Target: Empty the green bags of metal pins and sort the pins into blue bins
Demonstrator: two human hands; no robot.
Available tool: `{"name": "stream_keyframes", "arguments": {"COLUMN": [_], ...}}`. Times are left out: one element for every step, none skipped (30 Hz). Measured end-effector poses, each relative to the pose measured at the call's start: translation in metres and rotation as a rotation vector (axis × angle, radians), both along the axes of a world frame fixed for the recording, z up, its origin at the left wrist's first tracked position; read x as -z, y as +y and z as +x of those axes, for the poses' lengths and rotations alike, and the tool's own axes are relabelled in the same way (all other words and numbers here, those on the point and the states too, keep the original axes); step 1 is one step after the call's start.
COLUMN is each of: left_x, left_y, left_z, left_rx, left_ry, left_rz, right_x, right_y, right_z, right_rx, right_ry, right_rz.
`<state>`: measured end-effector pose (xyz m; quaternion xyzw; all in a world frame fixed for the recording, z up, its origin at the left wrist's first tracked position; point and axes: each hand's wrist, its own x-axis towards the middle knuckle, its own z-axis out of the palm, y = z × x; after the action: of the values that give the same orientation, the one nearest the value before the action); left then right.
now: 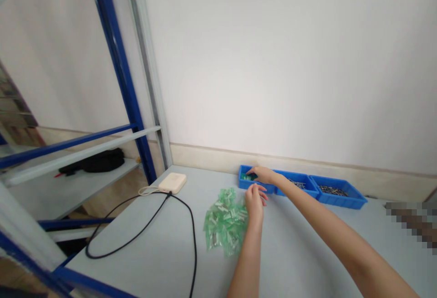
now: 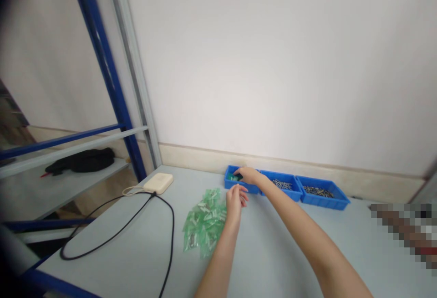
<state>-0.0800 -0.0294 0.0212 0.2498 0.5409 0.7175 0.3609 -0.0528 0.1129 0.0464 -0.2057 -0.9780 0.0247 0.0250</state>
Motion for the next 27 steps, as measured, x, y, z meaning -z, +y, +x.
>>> {"name": "stream_keyframes", "arguments": {"left_x": [0.001, 0.002, 0.003, 0.004, 0.006, 0.008, 0.009, 0.010, 0.011, 0.011, 0.011, 0.011, 0.010, 0.010, 0.009, 0.009, 0.008, 0.007, 0.007, 0.006, 0.006, 0.005, 0.005, 0.004, 0.004, 0.003, 0.003], "left_y": [0.000, 0.000, 0.000, 0.000, -0.001, -0.002, -0.004, -0.005, -0.006, -0.007, -0.008, -0.009, -0.009, -0.009, -0.009, -0.009, -0.009, -0.008, -0.008, -0.007, -0.007, -0.007, -0.006, -0.006, -0.006, -0.006, -0.006], "left_z": [0.004, 0.008, 0.012, 0.016, 0.020, 0.024, 0.027, 0.030, 0.033, 0.035, 0.037, 0.039, 0.040, 0.040, 0.040, 0.040, 0.039, 0.039, 0.038, 0.037, 0.036, 0.035, 0.035, 0.034, 0.034, 0.033, 0.032], "left_rx": [0.038, 0.065, 0.086, 0.100, 0.116, 0.134, 0.150, 0.167, 0.178, 0.186, 0.190, 0.188, 0.180, 0.168, 0.155, 0.141, 0.124, 0.106, 0.086, 0.065, 0.044, 0.026, 0.013, 0.001, -0.009, -0.020, -0.030], "left_ry": [0.033, 0.068, 0.108, 0.153, 0.205, 0.272, 0.347, 0.428, 0.507, 0.573, 0.621, 0.650, 0.661, 0.660, 0.653, 0.644, 0.636, 0.627, 0.617, 0.608, 0.598, 0.589, 0.582, 0.578, 0.575, 0.574, 0.572], "left_rz": [-0.026, -0.052, -0.076, -0.096, -0.113, -0.119, -0.119, -0.112, -0.099, -0.085, -0.068, -0.050, -0.030, -0.013, 0.001, 0.008, 0.012, 0.013, 0.012, 0.013, 0.015, 0.018, 0.021, 0.024, 0.027, 0.029, 0.031], "right_x": [0.000, 0.000, 0.000, -0.001, -0.002, -0.003, -0.003, -0.004, -0.005, -0.006, -0.006, -0.007, -0.008, -0.009, -0.010, -0.011, -0.012, -0.013, -0.014, -0.015, -0.015, -0.016, -0.017, -0.017, -0.017, -0.017, -0.016], "right_y": [0.002, 0.004, 0.005, 0.006, 0.006, 0.005, 0.005, 0.004, 0.004, 0.003, 0.003, 0.003, 0.003, 0.003, 0.003, 0.002, 0.002, 0.001, 0.000, -0.002, -0.003, -0.004, -0.005, -0.006, -0.006, -0.006, -0.007], "right_z": [-0.001, -0.002, -0.004, -0.005, -0.005, -0.006, -0.005, -0.005, -0.004, -0.004, -0.004, -0.004, -0.004, -0.004, -0.005, -0.006, -0.006, -0.007, -0.007, -0.008, -0.009, -0.010, -0.012, -0.014, -0.017, -0.020, -0.023], "right_rx": [-0.003, -0.004, -0.005, -0.007, -0.009, -0.011, -0.012, -0.017, -0.028, -0.044, -0.061, -0.077, -0.086, -0.082, -0.064, -0.040, -0.017, 0.003, 0.016, 0.022, 0.022, 0.022, 0.022, 0.020, 0.016, 0.008, -0.003], "right_ry": [-0.017, -0.029, -0.036, -0.039, -0.038, -0.035, -0.032, -0.024, -0.009, 0.015, 0.048, 0.088, 0.128, 0.156, 0.164, 0.154, 0.131, 0.097, 0.061, 0.029, 0.004, -0.020, -0.041, -0.059, -0.076, -0.092, -0.106], "right_rz": [-0.009, -0.015, -0.018, -0.019, -0.020, -0.020, -0.020, -0.017, -0.008, 0.005, 0.019, 0.031, 0.039, 0.040, 0.032, 0.020, 0.006, -0.008, -0.022, -0.033, -0.040, -0.043, -0.040, -0.032, -0.021, -0.007, 0.007]}}
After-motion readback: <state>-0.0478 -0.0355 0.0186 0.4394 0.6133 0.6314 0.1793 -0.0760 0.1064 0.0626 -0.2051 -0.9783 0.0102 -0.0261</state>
